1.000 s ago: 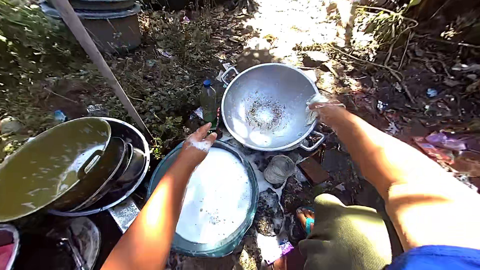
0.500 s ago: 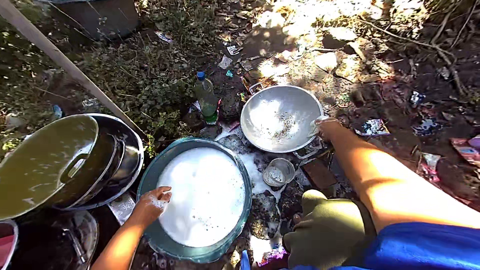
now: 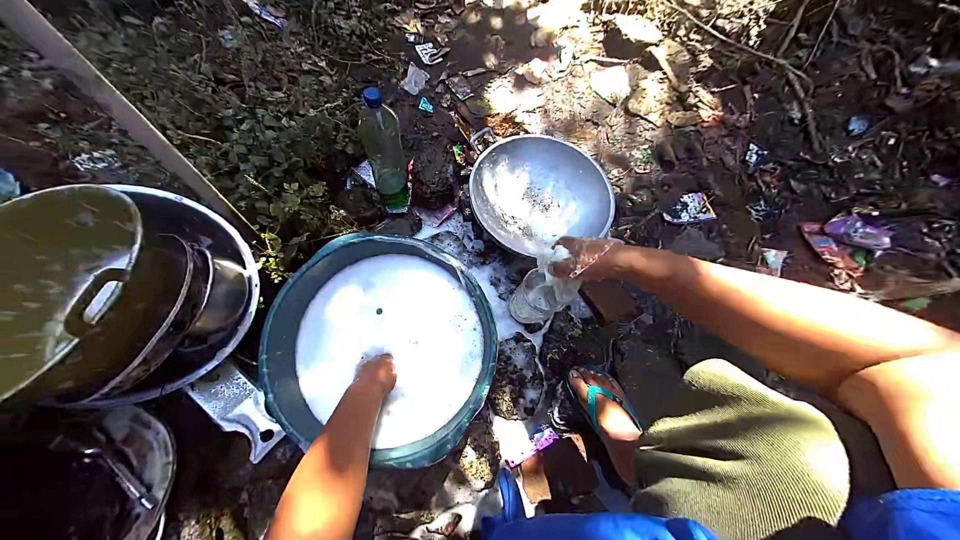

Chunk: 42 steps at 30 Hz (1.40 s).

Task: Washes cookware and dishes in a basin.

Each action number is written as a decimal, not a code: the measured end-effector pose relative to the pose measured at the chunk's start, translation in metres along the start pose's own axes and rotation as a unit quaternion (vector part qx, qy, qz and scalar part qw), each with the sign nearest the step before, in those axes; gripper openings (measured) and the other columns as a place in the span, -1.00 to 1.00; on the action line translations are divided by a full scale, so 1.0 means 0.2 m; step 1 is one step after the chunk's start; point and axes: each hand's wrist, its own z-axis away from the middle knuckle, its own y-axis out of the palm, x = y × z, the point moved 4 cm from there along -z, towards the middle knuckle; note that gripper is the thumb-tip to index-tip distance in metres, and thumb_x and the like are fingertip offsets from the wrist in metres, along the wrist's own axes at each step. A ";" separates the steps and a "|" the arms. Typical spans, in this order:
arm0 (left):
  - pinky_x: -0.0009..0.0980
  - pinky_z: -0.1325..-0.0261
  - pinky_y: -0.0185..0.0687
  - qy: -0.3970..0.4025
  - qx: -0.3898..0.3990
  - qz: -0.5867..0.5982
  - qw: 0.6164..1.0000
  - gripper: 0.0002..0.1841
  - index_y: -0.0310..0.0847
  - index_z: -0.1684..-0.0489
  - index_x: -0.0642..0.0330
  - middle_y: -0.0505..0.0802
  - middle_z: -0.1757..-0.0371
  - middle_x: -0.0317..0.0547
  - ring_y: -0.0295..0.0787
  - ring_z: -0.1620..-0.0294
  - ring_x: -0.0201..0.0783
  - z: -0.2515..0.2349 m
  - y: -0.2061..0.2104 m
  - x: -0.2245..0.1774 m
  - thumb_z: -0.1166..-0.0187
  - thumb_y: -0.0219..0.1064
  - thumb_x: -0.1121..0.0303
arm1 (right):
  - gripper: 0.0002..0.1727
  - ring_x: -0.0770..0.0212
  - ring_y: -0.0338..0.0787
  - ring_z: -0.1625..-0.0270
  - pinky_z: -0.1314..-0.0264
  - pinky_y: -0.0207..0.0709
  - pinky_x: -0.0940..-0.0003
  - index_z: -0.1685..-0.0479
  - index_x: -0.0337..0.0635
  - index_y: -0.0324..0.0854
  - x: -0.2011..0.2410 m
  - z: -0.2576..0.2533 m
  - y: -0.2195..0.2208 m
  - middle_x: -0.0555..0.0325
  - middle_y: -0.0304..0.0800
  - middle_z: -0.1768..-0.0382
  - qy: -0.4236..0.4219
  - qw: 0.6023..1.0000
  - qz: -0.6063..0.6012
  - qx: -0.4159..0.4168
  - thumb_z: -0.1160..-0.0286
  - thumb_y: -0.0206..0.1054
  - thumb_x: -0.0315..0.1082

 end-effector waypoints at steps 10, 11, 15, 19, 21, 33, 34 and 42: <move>0.18 -0.59 0.32 0.244 -0.259 -0.042 0.934 -0.66 0.76 -0.21 0.23 0.82 -0.27 0.15 0.65 -0.44 0.16 0.48 -0.28 0.44 -0.73 0.16 0.25 | -0.55 -0.26 0.45 -0.67 -0.72 0.23 -0.21 -0.50 -0.30 0.58 0.88 0.00 0.74 -0.30 0.57 -0.52 -0.286 0.917 0.248 0.127 -0.71 0.13 -0.36; 0.16 -0.55 0.38 0.235 -0.336 -0.025 0.912 -0.68 0.80 -0.13 0.22 0.85 -0.21 0.12 0.70 -0.39 0.14 0.51 -0.27 0.52 -0.70 0.17 0.28 | -0.54 -0.27 0.39 -0.70 -0.76 0.16 -0.18 -0.51 -0.39 0.53 0.90 -0.06 0.85 -0.34 0.52 -0.55 -0.248 0.924 0.257 0.136 -0.74 0.08 -0.37; 0.12 -0.67 0.27 0.065 -0.470 0.154 0.867 -0.51 0.58 -0.48 0.26 0.67 -0.48 0.21 0.49 -0.60 0.16 0.54 -0.16 0.78 -0.65 0.25 0.19 | -0.51 -0.30 0.44 -0.65 -0.71 0.24 -0.17 -0.43 -0.56 0.51 1.07 -0.15 1.15 -0.43 0.53 -0.51 0.010 0.977 0.159 0.140 -0.64 0.31 -0.36; 0.04 -0.69 0.32 -0.026 -0.322 0.363 0.874 -0.28 0.24 -0.73 0.30 0.56 -0.58 0.30 0.48 -0.63 0.09 0.48 0.01 0.84 -0.71 0.26 0.01 | -0.51 -0.23 0.46 -0.67 -0.70 0.27 -0.13 -0.56 -0.46 0.42 1.28 0.08 1.33 -0.34 0.50 -0.57 0.007 0.962 0.145 0.229 -0.78 0.12 -0.33; 0.05 -0.64 0.37 -0.053 -0.287 0.403 0.868 -0.35 0.27 -0.69 0.35 0.63 -0.50 0.31 0.56 -0.56 0.08 0.47 0.02 0.81 -0.77 0.19 0.05 | -0.48 -0.22 0.45 -0.68 -0.72 0.26 -0.13 -0.62 -0.44 0.37 1.35 0.14 1.40 -0.34 0.49 -0.58 0.001 0.970 0.100 0.221 -0.79 0.12 -0.32; 0.11 -0.48 0.49 -0.035 -0.352 0.425 0.833 -0.46 0.41 -0.51 0.37 0.75 -0.27 0.34 0.69 -0.36 0.15 0.46 0.01 0.79 -0.71 0.30 0.17 | -0.53 -0.36 0.54 -0.58 -0.67 0.21 -0.33 -0.41 -0.44 0.60 1.05 0.26 1.53 -0.42 0.63 -0.43 -0.202 0.854 0.233 0.419 -0.85 0.06 -0.23; 0.11 -0.48 0.50 -0.032 -0.357 0.428 0.830 -0.47 0.42 -0.49 0.39 0.75 -0.26 0.34 0.70 -0.35 0.15 0.46 0.00 0.79 -0.70 0.32 0.18 | -0.58 -0.35 0.64 -0.47 -0.58 0.31 -0.36 -0.29 -0.36 0.70 0.98 0.25 1.47 -0.37 0.73 -0.30 -0.226 0.866 0.222 0.387 -0.81 0.12 -0.22; -0.10 -0.17 0.69 -0.007 -0.341 0.603 0.721 -0.59 0.54 -0.28 0.36 0.76 -0.12 0.17 0.76 -0.08 -0.12 0.41 0.09 0.80 -0.63 0.39 0.24 | -0.40 -0.32 0.46 -0.64 -0.71 0.28 -0.19 -0.71 -0.34 0.30 0.76 0.06 0.59 -0.41 0.49 -0.55 -0.013 0.991 0.017 -0.128 -0.74 0.18 -0.29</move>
